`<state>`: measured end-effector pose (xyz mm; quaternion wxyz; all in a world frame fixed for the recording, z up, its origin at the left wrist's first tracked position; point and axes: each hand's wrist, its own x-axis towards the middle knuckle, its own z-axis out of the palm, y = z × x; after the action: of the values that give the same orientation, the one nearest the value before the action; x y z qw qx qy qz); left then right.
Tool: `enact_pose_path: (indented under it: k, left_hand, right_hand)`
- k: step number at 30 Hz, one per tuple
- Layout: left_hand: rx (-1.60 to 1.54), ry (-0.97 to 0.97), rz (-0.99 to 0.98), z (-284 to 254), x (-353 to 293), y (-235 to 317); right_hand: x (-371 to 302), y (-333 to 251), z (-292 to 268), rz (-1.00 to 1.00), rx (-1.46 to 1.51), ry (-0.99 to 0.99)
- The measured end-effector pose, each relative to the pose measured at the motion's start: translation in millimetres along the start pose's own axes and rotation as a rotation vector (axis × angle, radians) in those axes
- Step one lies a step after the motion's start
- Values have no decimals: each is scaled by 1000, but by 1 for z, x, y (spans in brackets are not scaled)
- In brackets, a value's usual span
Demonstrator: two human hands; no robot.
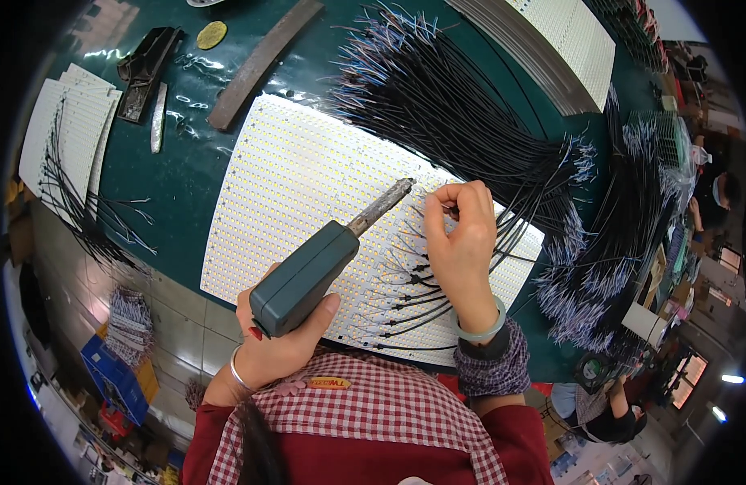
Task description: The person solders wires to LED light boards with a soldering iron and solder wire.
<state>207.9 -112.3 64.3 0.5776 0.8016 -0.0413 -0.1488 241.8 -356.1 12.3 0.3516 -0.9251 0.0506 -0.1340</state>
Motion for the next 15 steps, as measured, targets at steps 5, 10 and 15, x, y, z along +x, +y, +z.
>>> enact_pose_path:
  k: [5,10,15]
  left_hand:
    - [-30,9,15,1,0,-1]
    - [-80,-1,-36,1,0,0]
    - [-39,-31,-34,1,2,2]
  right_hand:
    - [-2,0,1,-31,-56,-2]
    - [-1,2,3,-62,-59,-1]
    - [-1,3,3,-68,-43,-1]
